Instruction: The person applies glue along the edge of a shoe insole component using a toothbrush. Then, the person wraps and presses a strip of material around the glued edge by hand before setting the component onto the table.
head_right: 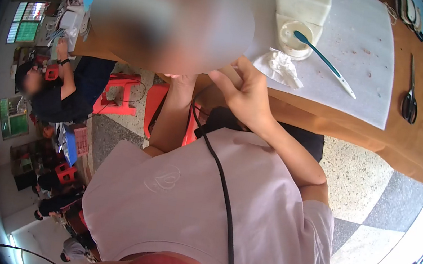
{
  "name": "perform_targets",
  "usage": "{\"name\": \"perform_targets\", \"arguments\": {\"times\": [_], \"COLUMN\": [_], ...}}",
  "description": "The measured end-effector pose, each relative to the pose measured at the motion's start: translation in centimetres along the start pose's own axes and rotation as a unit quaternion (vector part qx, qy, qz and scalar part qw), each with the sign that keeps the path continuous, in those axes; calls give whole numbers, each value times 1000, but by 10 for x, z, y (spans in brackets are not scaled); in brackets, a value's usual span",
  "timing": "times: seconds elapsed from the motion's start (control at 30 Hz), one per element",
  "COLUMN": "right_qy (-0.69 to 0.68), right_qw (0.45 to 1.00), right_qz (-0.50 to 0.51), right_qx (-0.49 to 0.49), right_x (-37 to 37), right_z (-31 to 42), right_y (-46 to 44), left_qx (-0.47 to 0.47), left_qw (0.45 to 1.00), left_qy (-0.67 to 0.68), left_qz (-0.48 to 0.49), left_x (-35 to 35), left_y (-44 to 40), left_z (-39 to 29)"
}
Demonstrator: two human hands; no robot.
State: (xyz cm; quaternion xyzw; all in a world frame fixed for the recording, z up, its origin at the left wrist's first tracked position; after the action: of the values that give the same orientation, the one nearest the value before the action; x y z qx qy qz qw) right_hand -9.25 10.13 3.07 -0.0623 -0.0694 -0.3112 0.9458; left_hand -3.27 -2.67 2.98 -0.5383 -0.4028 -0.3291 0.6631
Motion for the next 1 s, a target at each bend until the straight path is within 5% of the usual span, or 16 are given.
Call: {"name": "perform_targets", "arguments": {"times": [0.2,0.3,0.43,0.5,0.57,0.63,0.7,0.73,0.8,0.83,0.9,1.0], "right_qy": [164,214,205,23,14,-14,-18,-35,-26,-24,-28,-13], "right_qw": [967,951,955,994,983,983,981,982,977,975,969,955], "right_qz": [-53,-102,-126,-103,-157,-172,-166,-168,-193,-208,-230,-295], "right_qx": [-186,-201,-176,-39,-90,-66,-99,-84,-83,-75,-81,13], "right_x": [-2,-2,-13,-27,-51,-61,-90,-94,-106,-110,-120,-137], "right_z": [21,25,24,29,29,37,45,45,51,52,49,49], "right_y": [-1,-3,-4,-3,-8,-6,0,0,11,19,34,66], "left_qx": [63,150,102,-61,-199,-229,-278,-278,-296,-294,-211,-217], "left_qw": [952,859,877,881,816,757,476,478,367,370,222,235], "left_qy": [-273,-372,-378,-437,-528,-588,-827,-827,-881,-881,-946,-945], "left_qz": [-122,-318,-278,-170,-127,-171,-111,-101,-41,-32,105,73], "left_x": [-4,-13,-15,-7,3,-8,-28,-26,-22,-29,-42,-62], "left_y": [5,17,25,16,-5,4,-7,-12,-24,-26,-27,-26], "left_z": [28,32,30,40,48,36,29,34,50,52,60,60]}}
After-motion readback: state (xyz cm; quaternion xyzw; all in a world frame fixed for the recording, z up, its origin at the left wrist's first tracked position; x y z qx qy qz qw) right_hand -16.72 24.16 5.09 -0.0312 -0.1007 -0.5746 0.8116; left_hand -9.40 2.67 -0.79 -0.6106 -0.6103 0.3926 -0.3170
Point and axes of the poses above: each hand's wrist, its own y-axis away from the middle knuckle, its own x-axis out of the palm, z = x × y, the point moved 3 cm from there along -y, towards the middle knuckle, and after that the axes turned 4 degrees about y, right-handed, at the moved point
